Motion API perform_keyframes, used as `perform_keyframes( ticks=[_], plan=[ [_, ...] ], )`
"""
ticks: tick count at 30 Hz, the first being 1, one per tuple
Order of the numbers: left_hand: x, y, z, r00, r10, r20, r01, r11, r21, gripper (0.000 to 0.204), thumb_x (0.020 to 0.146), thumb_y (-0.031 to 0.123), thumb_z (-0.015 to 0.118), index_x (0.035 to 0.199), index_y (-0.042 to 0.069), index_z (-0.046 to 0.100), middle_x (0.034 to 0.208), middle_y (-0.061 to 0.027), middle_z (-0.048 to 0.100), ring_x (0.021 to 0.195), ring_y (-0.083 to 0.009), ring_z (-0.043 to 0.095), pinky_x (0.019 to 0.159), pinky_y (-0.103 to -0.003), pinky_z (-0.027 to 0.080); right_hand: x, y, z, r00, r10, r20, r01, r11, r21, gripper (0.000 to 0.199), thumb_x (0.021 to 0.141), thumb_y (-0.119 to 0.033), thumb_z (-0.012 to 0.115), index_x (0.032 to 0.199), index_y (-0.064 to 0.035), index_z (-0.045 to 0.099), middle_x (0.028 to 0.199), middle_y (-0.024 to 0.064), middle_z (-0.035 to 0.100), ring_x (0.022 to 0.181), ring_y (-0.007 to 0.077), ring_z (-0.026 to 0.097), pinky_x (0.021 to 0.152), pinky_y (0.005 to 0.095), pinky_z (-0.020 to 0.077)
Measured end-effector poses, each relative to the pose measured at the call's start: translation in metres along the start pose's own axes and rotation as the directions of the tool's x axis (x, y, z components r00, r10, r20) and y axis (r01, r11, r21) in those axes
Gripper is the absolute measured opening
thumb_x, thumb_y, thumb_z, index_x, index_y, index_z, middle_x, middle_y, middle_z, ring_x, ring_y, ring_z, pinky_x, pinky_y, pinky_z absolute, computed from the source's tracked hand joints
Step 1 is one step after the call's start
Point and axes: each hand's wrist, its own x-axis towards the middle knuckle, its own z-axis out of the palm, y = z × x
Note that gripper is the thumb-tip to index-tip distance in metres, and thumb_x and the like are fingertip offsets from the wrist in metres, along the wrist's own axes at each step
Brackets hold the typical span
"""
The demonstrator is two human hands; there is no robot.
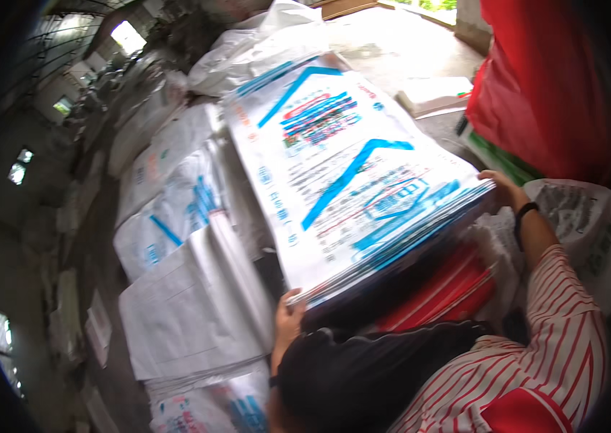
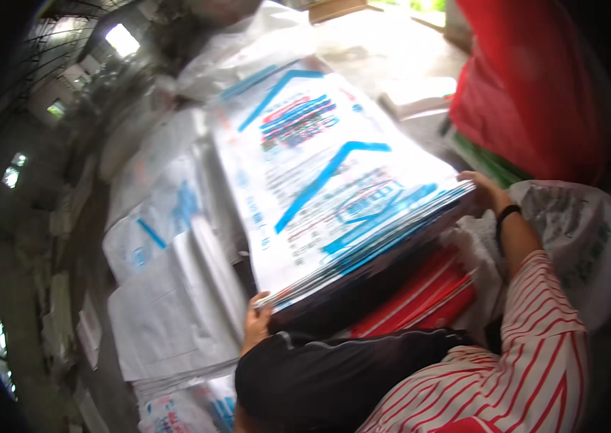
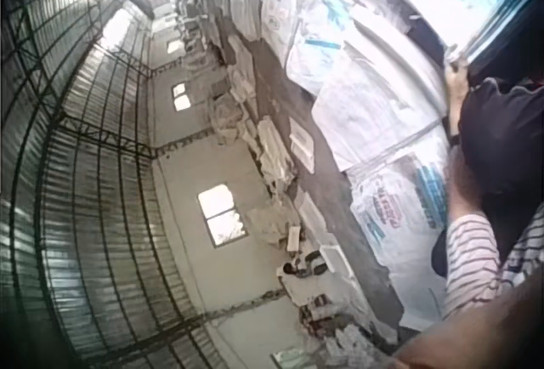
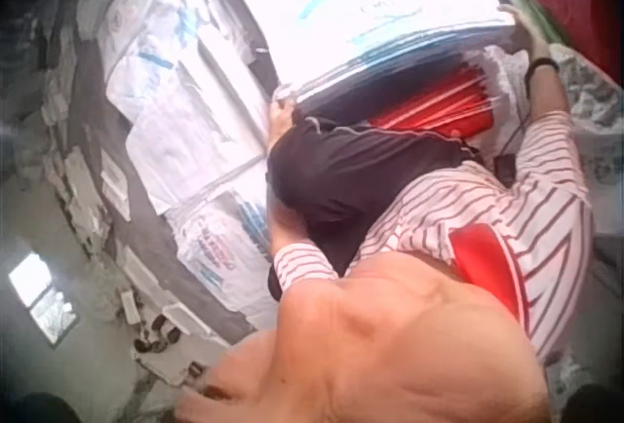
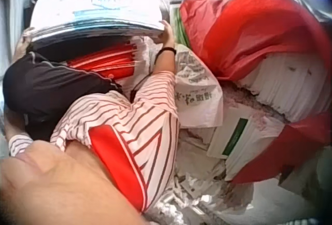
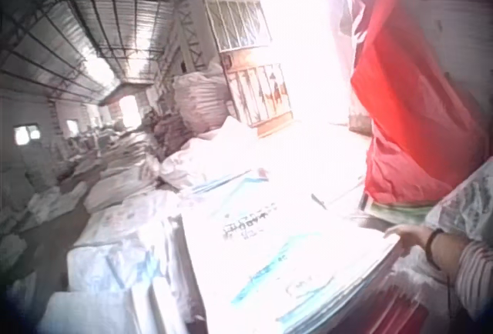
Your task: Sorting and stacking large printed plastic bags in a warehouse manufacturing facility.
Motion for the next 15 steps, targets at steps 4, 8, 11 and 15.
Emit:
perform_keyframes(
  ticks=[4, 8, 11, 15],
  plan=[
    [-0.01, -0.011, -0.026, 0.996, 0.039, 0.082, -0.018, 0.969, -0.246, 0.04, 0.098, 0.024, 0.065, 0.131, 0.003, 0.053, 0.109, -0.0034, 0.058, 0.098, -0.0108, 0.054, 0.082, -0.023, 0.045, -0.004, -0.016, 0.016, 0.874, -0.44, -0.207, 0.44, 0.897, -0.051, 0.043, 0.087, -0.031, 0.058, 0.11, 0.0057, 0.059, 0.088, 0.0125, 0.063, 0.073, 0.0248, 0.059, 0.066, 0.0377, 0.0488],
    [-0.047, 0.071, -0.044, 0.967, -0.081, -0.243, 0.111, 0.987, 0.112, 0.045, 0.094, 0.03, 0.068, 0.13, 0.005, 0.055, 0.121, -0.0075, 0.057, 0.114, -0.0179, 0.053, 0.088, -0.035, 0.046, 0.004, -0.042, 0.005, 0.474, -0.777, -0.413, 0.759, 0.599, -0.255, 0.03, 0.087, -0.011, 0.059, 0.113, 0.0045, 0.062, 0.084, 0.0081, 0.065, 0.073, 0.0193, 0.061, 0.07, 0.0312, 0.0491],
    [-0.08, 0.099, -0.126, 0.943, 0.132, -0.306, 0.041, 0.866, 0.499, 0.04, 0.09, 0.023, 0.072, 0.123, 0.003, 0.06, 0.116, -0.0089, 0.06, 0.1, -0.0194, 0.061, 0.085, -0.029, 0.05, -0.034, -0.067, 0.104, 0.032, -0.972, -0.233, 0.717, 0.185, -0.672, 0.026, 0.087, -0.009, 0.059, 0.109, 0.0025, 0.067, 0.101, 0.0179, 0.072, 0.091, 0.021, 0.07, 0.081, 0.0327, 0.0541],
    [-0.161, 0.211, -0.089, 0.917, 0.14, -0.374, 0.016, 0.923, 0.384, 0.037, 0.092, 0.02, 0.069, 0.124, 0.002, 0.06, 0.111, -0.0091, 0.062, 0.1, -0.022, 0.063, 0.086, -0.03, 0.05, -0.11, -0.059, 0.264, 0.162, -0.957, 0.241, 0.95, 0.085, -0.302, 0.019, 0.086, -0.003, 0.063, 0.103, 0.0035, 0.069, 0.087, 0.0122, 0.071, 0.079, 0.0174, 0.068, 0.072, 0.0301, 0.0549]
  ],
)
